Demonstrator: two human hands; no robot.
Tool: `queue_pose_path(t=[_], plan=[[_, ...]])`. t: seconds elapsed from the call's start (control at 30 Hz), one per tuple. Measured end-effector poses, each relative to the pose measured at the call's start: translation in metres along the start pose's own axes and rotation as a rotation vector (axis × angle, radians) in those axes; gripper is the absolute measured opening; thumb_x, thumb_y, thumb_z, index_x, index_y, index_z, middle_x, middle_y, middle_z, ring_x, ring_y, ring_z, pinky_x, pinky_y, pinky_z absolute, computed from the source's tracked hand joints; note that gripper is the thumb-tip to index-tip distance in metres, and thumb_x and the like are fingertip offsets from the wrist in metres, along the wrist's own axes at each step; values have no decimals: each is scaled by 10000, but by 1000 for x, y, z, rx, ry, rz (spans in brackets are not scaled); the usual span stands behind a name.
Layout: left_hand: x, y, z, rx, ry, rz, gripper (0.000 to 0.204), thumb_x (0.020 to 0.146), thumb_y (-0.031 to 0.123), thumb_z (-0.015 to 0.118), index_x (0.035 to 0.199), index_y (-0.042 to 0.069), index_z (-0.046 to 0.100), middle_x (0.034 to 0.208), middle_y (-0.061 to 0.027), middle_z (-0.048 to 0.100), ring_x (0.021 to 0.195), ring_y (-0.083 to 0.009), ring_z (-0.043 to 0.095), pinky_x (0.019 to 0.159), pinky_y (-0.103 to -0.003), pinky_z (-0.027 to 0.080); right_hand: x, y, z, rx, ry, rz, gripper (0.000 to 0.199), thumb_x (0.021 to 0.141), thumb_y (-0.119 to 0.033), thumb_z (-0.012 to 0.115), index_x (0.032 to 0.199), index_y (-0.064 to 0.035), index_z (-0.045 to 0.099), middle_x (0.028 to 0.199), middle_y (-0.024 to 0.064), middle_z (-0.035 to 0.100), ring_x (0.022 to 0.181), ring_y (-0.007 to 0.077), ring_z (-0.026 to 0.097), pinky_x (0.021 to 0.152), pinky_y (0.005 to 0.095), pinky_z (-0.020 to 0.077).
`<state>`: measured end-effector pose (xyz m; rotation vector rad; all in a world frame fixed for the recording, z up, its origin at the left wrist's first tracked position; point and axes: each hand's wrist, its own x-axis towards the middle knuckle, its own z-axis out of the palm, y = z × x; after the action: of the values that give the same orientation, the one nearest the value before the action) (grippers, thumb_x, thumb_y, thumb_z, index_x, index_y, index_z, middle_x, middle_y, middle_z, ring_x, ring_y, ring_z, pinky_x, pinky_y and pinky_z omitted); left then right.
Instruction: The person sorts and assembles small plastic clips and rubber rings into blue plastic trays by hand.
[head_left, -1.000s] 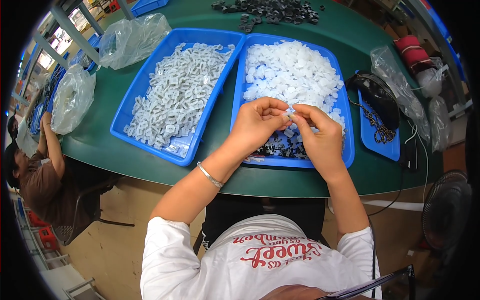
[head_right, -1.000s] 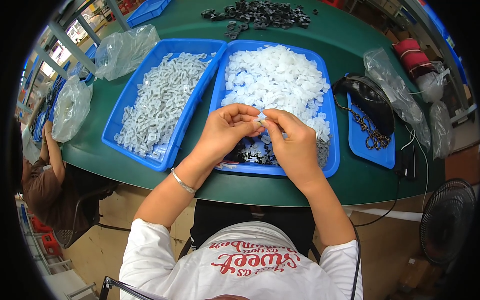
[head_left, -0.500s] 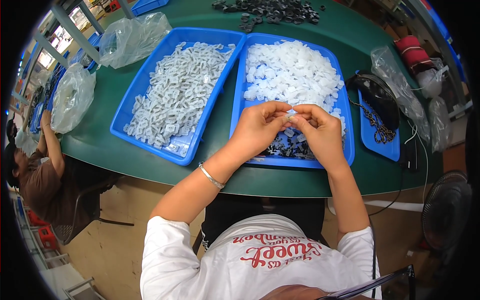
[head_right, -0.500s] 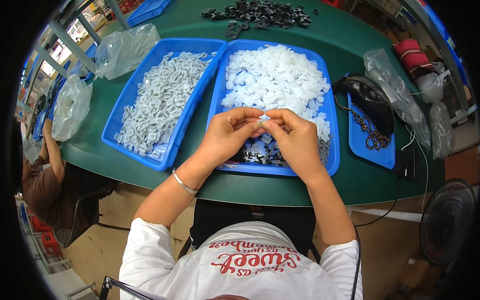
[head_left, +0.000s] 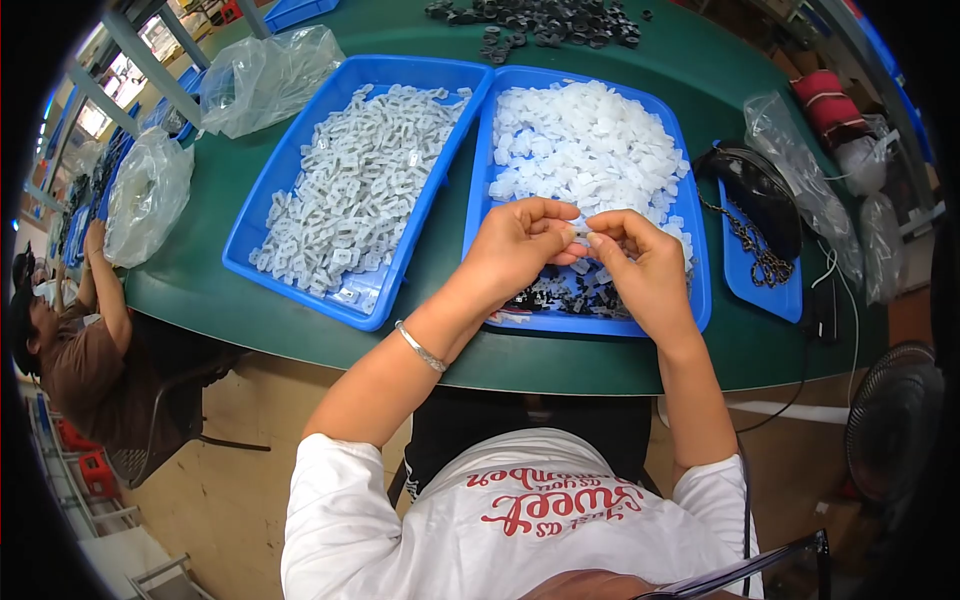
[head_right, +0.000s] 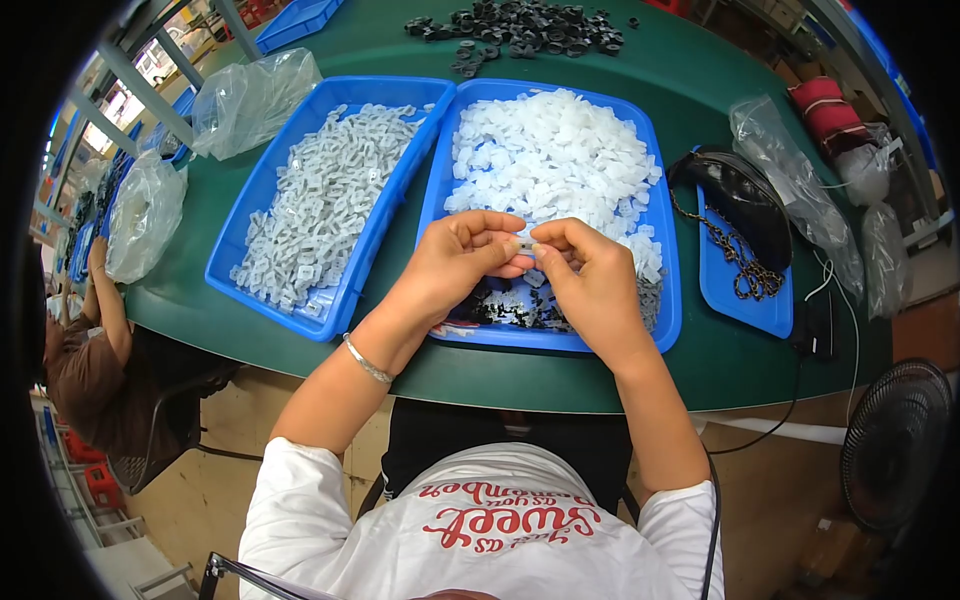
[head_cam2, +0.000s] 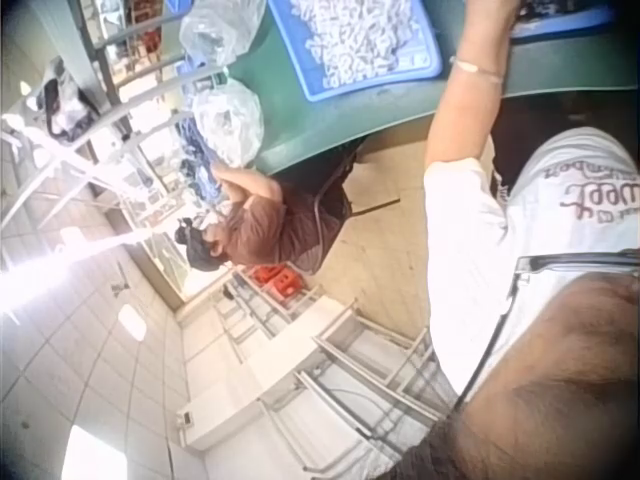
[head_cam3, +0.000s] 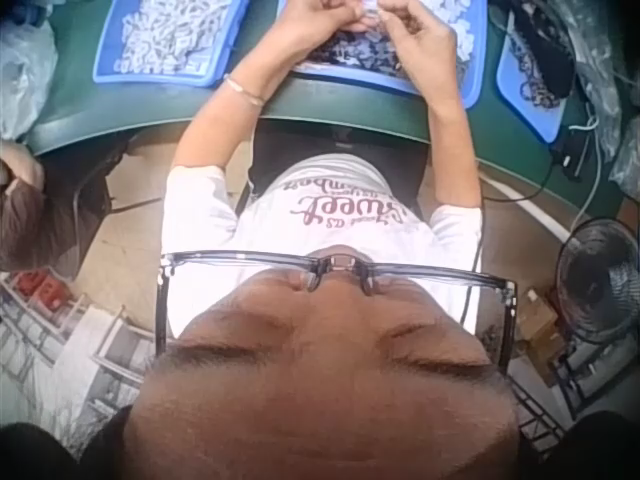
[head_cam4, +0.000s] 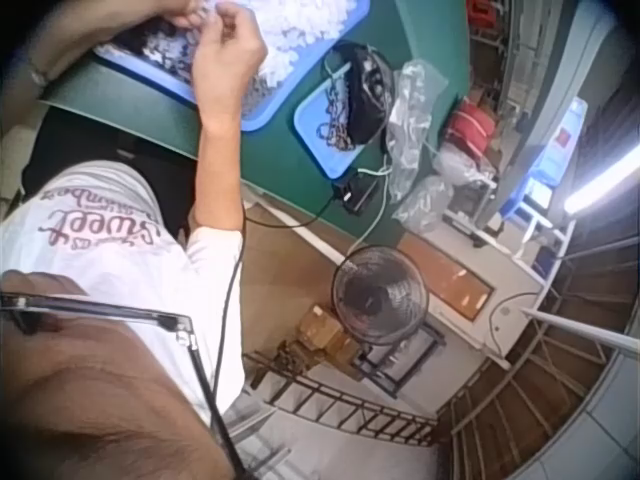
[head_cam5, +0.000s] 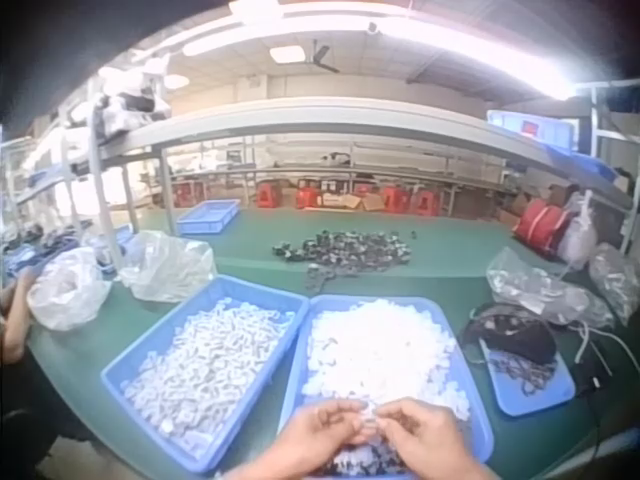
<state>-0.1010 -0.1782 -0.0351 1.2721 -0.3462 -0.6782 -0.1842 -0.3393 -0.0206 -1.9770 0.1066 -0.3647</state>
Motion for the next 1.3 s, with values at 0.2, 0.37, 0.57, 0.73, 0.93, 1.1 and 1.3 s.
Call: queue_pose_path(t=[0.2,0.37,0.57,0.73,0.93,1.1,1.3], plan=[[0,-2,-1,7,-15,3,289,961,44,606,1207,-100,559,1034,-144,671,923,-180,699,826,-265,579,4,7,-4,136,-61,106,163,903,-20,654,1056,37,659,862,45,684,764,79,632,699,228,516],[-4,1,1,109,-66,112,275,919,47,664,1167,-59,606,1008,-91,669,904,-126,665,816,-244,541,1,-2,-4,293,-125,161,184,905,-43,669,1072,33,653,872,54,681,789,90,644,714,229,514],[-24,42,-25,489,415,660,134,891,24,641,1016,22,690,894,-42,665,811,-109,615,745,-253,494,-9,0,-21,-136,-202,1,157,905,-78,679,1031,14,666,888,78,690,783,125,642,723,267,513],[-51,82,-107,1265,784,690,165,879,105,692,1006,-1,689,1045,-175,669,946,-308,651,855,-378,514,-11,-3,-27,-232,-360,-24,160,867,-66,702,1010,1,676,873,59,671,768,130,617,716,277,495],[-44,68,-73,1386,519,701,292,852,164,731,1099,18,672,1228,-185,635,1139,-359,599,978,-411,474,-2,0,-11,-389,-452,-266,166,830,-57,707,984,0,686,885,133,657,796,282,636,727,349,506],[-18,38,-21,1402,119,606,245,805,86,717,1033,7,676,1127,-163,661,1082,-348,601,922,-415,495,1,0,-6,-440,-504,-319,163,811,-61,712,962,0,692,891,146,659,822,316,640,744,385,514],[22,-3,0,1508,48,604,277,769,70,709,1038,37,657,1054,-106,628,1032,-333,572,840,-411,525,0,0,-6,-477,-545,-329,109,798,-67,707,882,-2,683,840,135,646,806,319,633,734,404,511]])
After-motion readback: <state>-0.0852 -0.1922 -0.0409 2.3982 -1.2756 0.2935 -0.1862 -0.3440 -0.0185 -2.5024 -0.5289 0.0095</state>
